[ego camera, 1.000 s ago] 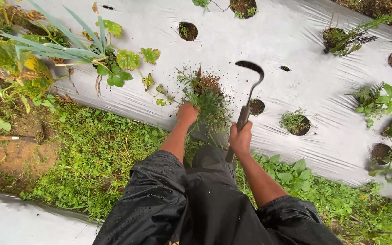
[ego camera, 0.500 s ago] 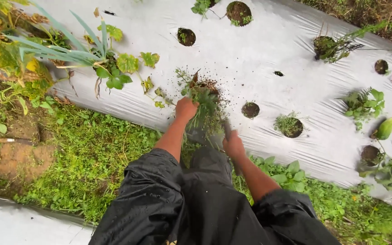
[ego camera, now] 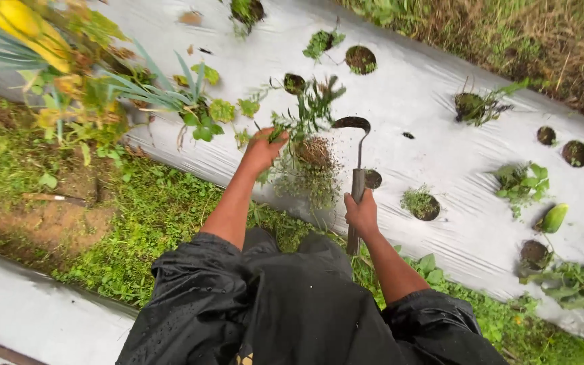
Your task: Harvesting vegetables and cutting plant stems using a sickle in an agricultural field.
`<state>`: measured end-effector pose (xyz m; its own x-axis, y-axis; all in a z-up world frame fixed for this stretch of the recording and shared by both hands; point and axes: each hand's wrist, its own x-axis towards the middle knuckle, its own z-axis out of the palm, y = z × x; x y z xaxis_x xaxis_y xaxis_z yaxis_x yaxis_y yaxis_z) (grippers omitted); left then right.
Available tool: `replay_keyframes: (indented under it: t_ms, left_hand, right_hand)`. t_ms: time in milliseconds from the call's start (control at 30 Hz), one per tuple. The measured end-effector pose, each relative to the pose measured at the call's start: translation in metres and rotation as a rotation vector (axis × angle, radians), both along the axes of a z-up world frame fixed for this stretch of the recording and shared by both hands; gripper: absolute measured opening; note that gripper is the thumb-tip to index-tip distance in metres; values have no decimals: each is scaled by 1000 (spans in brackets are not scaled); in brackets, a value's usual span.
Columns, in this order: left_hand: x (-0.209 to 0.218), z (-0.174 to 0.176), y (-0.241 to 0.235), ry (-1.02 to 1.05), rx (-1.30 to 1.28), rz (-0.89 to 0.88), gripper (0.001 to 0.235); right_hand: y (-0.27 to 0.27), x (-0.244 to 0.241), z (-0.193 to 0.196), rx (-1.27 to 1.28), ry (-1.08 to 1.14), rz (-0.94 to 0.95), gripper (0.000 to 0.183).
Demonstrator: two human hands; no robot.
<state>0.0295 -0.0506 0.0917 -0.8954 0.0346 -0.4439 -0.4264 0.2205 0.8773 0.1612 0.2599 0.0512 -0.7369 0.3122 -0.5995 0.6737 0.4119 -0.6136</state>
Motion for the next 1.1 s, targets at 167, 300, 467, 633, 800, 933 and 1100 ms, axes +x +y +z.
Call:
replay_keyframes:
  t_ms: [167,300,467,633,800,933,1100]
  left_hand:
    - [74,64,-19,-12,-45,4,76]
    - [143,117,-15,-75,-59,89,67]
    - [215,240,11,-164,-2,166,74]
    - [264,251,33,-128,81,155,67]
    - [316,390,35,-255,65,58,92]
    - [352,321,24,-92,83,101,66]
    - [401,327,13,44,180,185,65]
  right_hand:
    - [-29,5,149,-175,177,22,28]
    - [-64,15,236,-255,293,131,29]
    - [-102,31,307,-395,386,258,33]
    - [-123,45,323,-390,409,367,36]
    - [-125,73,336,-325,390,454,35]
    - [-119,92,350,-423,387,436,27]
    - [-102,97,356,-448,391,449,25]
